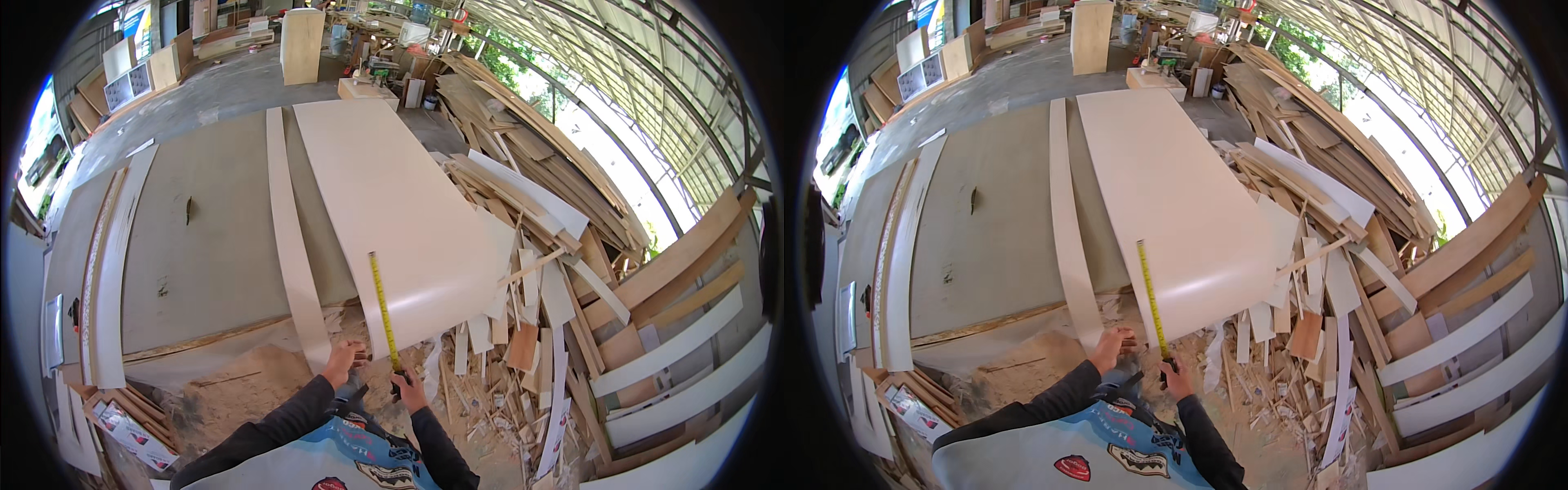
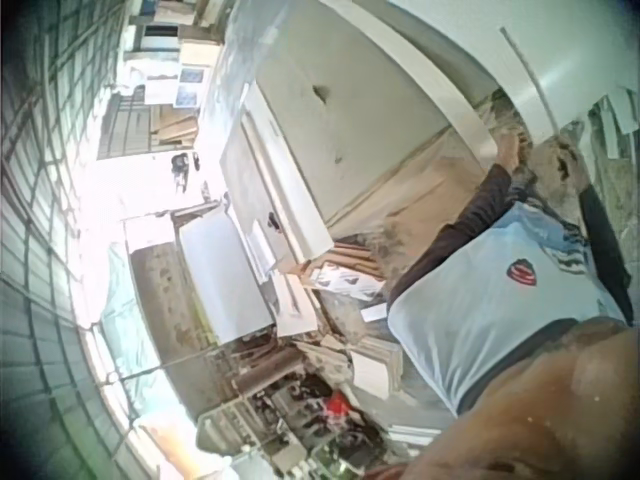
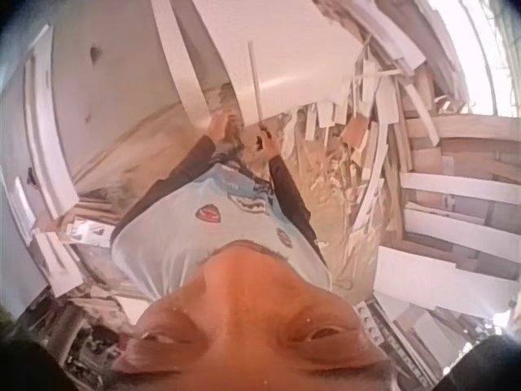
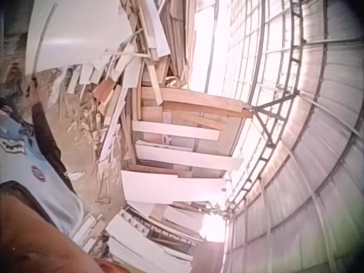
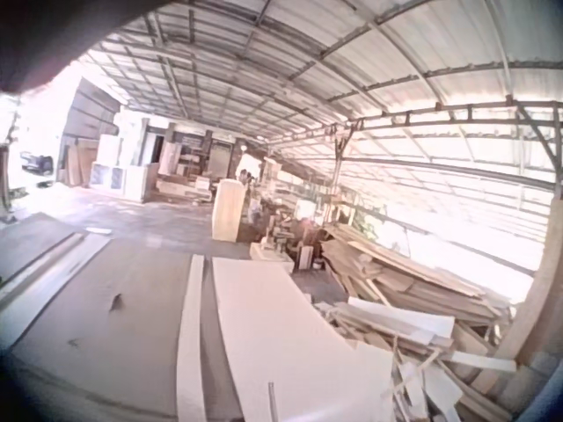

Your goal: The person handles various white laminate pieces, picks up a small white panel, and uses a tape measure and a pencil to measure and mark the internal dimensions of a white shelf unit.

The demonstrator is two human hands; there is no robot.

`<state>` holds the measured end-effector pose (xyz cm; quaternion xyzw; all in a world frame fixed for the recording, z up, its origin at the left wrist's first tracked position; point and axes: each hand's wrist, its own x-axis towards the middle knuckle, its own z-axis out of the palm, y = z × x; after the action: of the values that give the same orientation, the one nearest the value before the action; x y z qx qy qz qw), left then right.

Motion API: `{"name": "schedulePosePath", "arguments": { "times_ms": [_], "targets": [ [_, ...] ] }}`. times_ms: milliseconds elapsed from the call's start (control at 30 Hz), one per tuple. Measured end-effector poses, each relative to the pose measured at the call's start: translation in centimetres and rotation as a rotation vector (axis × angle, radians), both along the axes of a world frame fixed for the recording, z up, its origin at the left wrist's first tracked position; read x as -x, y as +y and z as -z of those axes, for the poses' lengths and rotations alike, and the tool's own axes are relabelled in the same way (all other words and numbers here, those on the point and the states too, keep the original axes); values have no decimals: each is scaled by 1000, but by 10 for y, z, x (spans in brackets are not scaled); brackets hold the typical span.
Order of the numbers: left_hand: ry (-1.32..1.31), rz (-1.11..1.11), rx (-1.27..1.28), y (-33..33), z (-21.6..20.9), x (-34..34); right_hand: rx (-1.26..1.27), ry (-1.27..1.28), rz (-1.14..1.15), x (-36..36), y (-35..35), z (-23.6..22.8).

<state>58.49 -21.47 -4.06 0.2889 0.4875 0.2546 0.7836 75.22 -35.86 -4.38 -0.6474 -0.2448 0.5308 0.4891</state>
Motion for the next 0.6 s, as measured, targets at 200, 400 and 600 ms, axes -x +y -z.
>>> {"name": "schedulePosePath", "arguments": {
  "times_ms": [200, 400, 600],
  "targets": [
    [154, -66, -75, 54, 17, -59, -36, 200, 333, -63, 50, 21],
    [386, -132, -169, 108, 102, -107, -23, 281, 543, -120, 76, 14],
    [313, -202, -144, 90, 50, -112, -156, 28, 462, -181, 110, 45]
  ]
}}
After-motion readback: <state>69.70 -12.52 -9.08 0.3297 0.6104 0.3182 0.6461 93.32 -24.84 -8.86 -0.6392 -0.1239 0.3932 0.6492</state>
